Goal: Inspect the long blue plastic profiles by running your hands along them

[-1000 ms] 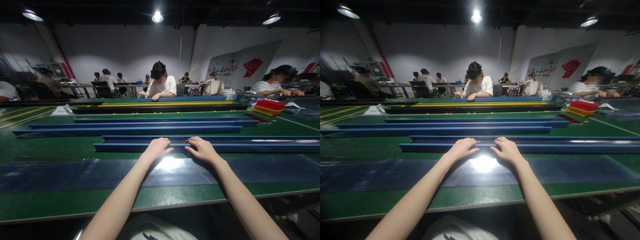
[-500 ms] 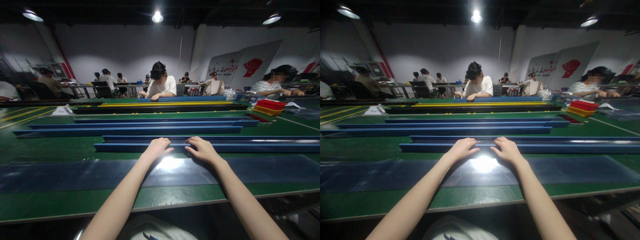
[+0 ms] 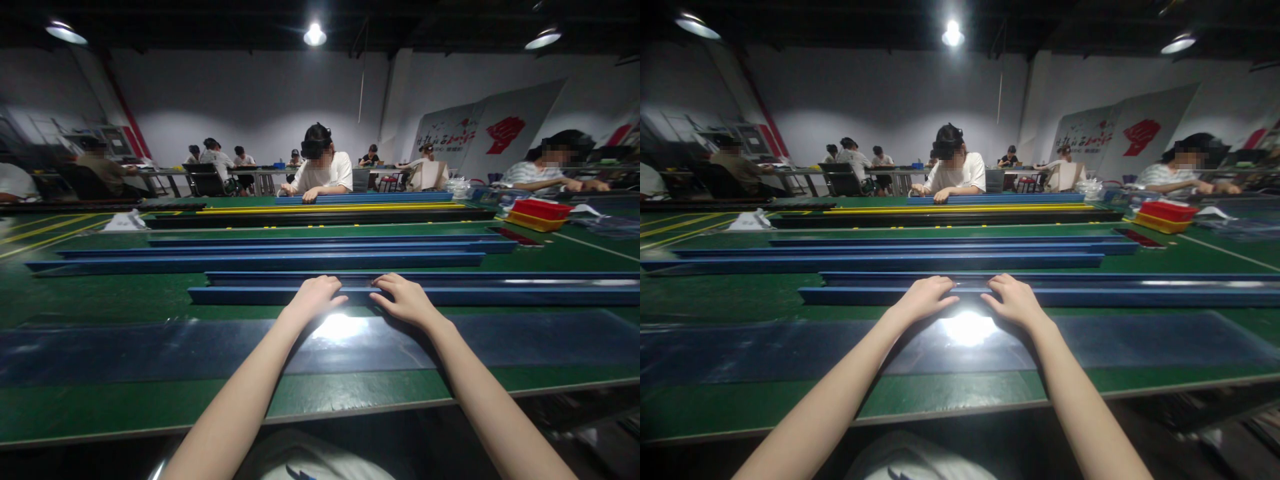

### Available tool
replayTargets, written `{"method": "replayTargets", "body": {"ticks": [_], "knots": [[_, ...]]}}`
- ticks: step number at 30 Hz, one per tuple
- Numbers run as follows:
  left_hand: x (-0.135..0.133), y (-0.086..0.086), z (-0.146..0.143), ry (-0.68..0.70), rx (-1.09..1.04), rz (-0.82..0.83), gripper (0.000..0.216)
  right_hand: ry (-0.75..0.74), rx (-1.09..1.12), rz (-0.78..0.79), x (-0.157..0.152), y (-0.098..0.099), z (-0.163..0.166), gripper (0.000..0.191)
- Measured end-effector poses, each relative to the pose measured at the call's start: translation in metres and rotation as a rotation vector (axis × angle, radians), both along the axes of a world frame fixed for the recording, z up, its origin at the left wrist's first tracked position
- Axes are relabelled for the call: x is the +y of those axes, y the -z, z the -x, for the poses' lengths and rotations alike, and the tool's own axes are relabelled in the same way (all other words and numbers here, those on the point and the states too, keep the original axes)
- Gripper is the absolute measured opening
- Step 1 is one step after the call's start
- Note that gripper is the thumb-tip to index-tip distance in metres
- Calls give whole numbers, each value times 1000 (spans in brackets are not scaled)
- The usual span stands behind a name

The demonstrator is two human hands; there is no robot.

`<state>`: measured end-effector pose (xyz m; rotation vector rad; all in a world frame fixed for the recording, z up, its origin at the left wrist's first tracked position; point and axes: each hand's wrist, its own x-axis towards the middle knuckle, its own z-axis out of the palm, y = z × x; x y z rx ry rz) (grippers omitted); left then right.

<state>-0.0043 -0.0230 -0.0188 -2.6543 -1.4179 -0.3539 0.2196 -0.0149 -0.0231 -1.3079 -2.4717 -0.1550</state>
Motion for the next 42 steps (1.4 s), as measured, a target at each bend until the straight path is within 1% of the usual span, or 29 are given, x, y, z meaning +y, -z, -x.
{"method": "replayTargets", "body": {"ticks": [20,29,42], "knots": [[1,1,0,0,-16,17,28,0,0,0,1,1,0,34],[-1,-2,-1,-9,8,21,29,1,11,26,0,-1,0,32],[-1,-2,-1,4,4,10,30,4,1,19,0,-1,0,32]]}}
